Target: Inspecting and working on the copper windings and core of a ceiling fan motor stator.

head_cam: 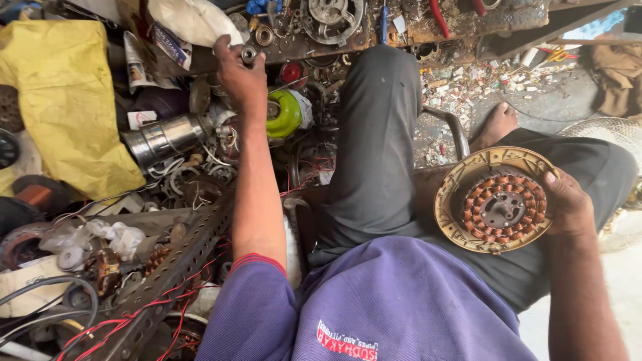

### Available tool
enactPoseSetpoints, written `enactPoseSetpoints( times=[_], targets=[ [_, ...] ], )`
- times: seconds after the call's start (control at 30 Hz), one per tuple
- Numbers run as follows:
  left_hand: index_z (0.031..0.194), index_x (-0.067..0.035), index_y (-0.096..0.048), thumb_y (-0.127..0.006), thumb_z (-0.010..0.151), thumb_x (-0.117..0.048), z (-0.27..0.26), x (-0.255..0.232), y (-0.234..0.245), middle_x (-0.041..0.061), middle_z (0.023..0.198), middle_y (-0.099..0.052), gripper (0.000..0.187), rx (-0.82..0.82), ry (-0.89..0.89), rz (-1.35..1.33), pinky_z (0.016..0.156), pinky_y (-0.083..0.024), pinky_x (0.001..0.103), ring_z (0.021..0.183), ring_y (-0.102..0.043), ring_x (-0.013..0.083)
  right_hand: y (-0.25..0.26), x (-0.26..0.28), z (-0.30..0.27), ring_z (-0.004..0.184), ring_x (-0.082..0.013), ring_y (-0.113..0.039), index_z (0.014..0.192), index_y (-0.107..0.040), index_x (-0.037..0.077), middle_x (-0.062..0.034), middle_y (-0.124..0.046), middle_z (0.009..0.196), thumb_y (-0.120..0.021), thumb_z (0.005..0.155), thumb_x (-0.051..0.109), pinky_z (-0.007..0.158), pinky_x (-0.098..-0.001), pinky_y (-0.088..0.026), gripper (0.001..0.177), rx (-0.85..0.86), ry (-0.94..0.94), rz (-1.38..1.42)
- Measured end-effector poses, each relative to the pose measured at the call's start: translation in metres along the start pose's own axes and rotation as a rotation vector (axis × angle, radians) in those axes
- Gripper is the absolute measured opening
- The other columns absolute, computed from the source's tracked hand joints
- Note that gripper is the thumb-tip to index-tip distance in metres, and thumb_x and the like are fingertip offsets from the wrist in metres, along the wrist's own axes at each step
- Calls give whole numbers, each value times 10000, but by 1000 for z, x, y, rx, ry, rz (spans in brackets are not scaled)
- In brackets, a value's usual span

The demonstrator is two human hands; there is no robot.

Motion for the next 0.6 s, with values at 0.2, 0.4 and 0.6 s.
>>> enactPoseSetpoints(
  times=[0.2,0.4,0.6],
  targets=[
    [1407,-28,-476,-891,810,-55,-14,-16,3,150,1206,-702,728,-81,-128,-26,736,-635,316,995,-718,233,-4,2,-1,1069,-291,-689,1376,-561,-100,-214,-679,1276,-697,1004,294,954,-414,-557,558,-4,-19,-19],
    [1414,-8,-474,-793,931,-10,-102,-88,40,165,1236,-620,578,-147,-230,-315,820,-570,336,1027,-631,229,4,1,-2,1061,-263,-688,1399,-573,-75,-181,-688,1245,-690,975,283,959,-386,-557,567,-64,4,-62],
    [1116,-108,-616,-752,983,-54,-246,-234,26,96,1164,-695,197,379,-643,-690,921,-602,319,1042,-710,215,-2,4,-3,1010,-220,-687,1328,-605,-52,-156,-700,1191,-628,1036,241,899,-347,-557,414,-61,-3,-133]
  ],
)
Point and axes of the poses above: each hand's wrist, its own z-axis towards the middle knuckle, its own y-axis out of the back of the hand, x = y × z, the point moved 6 cm from there along z, towards the middle knuckle
